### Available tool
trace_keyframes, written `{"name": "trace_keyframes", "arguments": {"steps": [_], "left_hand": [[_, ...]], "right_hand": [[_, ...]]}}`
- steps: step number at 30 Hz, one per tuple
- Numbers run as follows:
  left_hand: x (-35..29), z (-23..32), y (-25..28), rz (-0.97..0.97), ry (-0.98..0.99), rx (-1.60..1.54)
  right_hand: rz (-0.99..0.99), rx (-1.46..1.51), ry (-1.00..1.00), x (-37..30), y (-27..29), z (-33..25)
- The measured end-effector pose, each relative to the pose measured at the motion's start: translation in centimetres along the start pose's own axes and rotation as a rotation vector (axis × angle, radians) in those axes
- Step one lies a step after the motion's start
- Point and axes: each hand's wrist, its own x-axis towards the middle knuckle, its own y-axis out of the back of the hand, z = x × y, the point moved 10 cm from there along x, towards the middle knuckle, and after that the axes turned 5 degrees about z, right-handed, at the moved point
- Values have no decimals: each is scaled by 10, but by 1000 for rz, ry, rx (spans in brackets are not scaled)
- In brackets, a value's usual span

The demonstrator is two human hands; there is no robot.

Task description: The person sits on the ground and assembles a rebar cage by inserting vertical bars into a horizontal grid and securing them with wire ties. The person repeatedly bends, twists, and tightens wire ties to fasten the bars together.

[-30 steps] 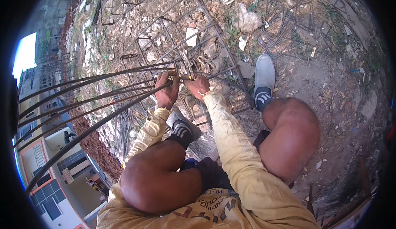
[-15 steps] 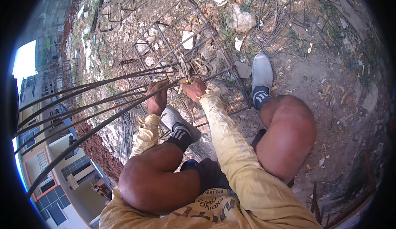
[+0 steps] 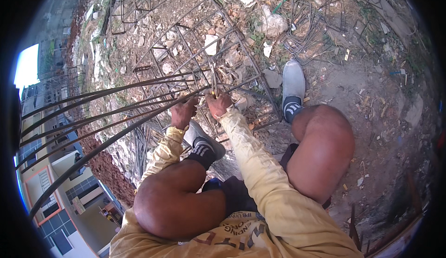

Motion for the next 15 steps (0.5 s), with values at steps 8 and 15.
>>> {"name": "trace_keyframes", "arguments": {"steps": [8,15], "left_hand": [[-20,-44,-30,-132,378,-786],[2,-75,-58,-428,331,-821]], "right_hand": [[54,207,-176,-38,3,3],[-74,686,-449,-66,-15,15]]}}
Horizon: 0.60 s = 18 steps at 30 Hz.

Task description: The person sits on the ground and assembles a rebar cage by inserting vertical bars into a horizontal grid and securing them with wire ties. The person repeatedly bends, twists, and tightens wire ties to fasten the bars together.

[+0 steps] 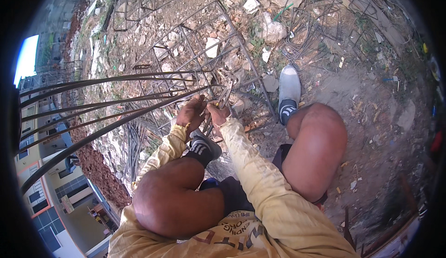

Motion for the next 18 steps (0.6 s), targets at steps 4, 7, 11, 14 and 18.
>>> {"name": "trace_keyframes", "arguments": {"steps": [4,7,11,14,18], "left_hand": [[-6,2,-27,-24,36,65],[0,-1,-28,-125,115,107],[11,0,-15,-74,91,66],[13,14,-17,36,-38,115],[6,35,1,331,-164,588]], "right_hand": [[-70,75,-111,-2,-3,12],[-85,97,-123,-3,-4,24],[-167,-32,-107,-4,4,19],[10,-279,14,18,46,10],[135,-525,-4,8,77,-10]]}}
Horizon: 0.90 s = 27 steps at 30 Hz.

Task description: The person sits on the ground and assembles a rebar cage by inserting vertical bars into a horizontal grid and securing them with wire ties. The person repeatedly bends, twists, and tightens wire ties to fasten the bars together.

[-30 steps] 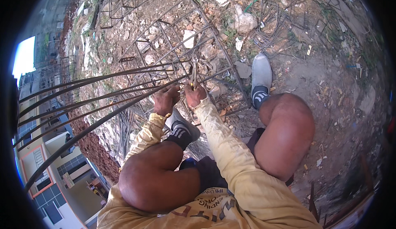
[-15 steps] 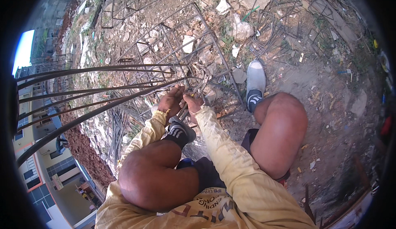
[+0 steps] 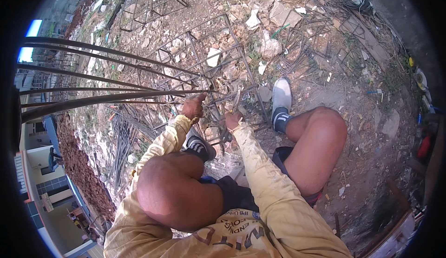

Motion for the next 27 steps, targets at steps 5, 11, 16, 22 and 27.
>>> {"name": "trace_keyframes", "arguments": {"steps": [5,11,16,22,27], "left_hand": [[13,21,2,61,-442,561],[5,-16,1,-163,-99,-212],[-23,-15,-1,-284,-44,-654],[-45,-7,-9,-417,33,-773],[-44,-16,-7,-477,9,-797]], "right_hand": [[66,-766,417,-30,1,-29],[-218,-1010,530,-20,-39,13],[-272,-808,651,1,-58,-8],[-283,-629,736,18,-54,-24],[-314,-630,529,-2,-56,-32]]}}
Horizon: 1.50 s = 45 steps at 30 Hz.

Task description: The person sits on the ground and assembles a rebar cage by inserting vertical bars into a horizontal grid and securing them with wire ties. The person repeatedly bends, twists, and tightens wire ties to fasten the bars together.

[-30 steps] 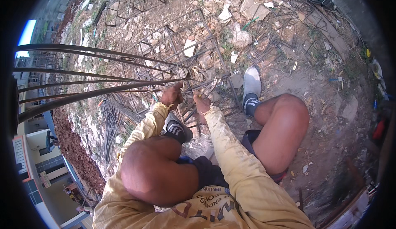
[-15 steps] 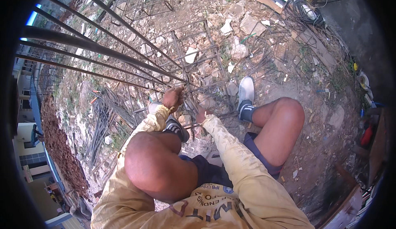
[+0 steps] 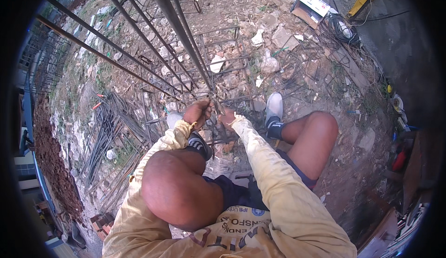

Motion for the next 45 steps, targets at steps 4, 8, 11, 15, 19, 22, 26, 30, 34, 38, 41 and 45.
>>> {"name": "trace_keyframes", "arguments": {"steps": [4,8,11,15,19,22,26,30,34,38,41,45], "left_hand": [[-2,1,-12,-134,-17,62],[-5,-2,-16,-139,-9,15],[-12,-3,-13,-83,20,17],[-23,5,-11,-69,21,-28],[-46,30,0,-4,5,23],[-56,48,42,126,-126,27],[-45,109,138,410,-329,-167],[-14,180,137,409,-380,83],[38,200,130,181,-352,557],[46,178,99,178,-282,288],[43,173,101,196,-315,155],[40,172,102,161,-334,131]], "right_hand": [[-2,-17,-399,-12,19,15],[93,-362,-236,-9,42,-20],[-99,-215,-505,-22,34,-24],[-215,160,-607,-41,30,-63],[-176,138,-499,-40,38,-66],[33,-789,-234,-42,69,-100],[180,-1001,-106,-63,79,-114],[-75,-757,-179,-50,59,-68],[-178,255,-706,-76,21,-63],[-105,-51,-520,-68,49,-50],[51,-482,-365,-53,78,-44],[113,-883,-143,-49,82,-93]]}}
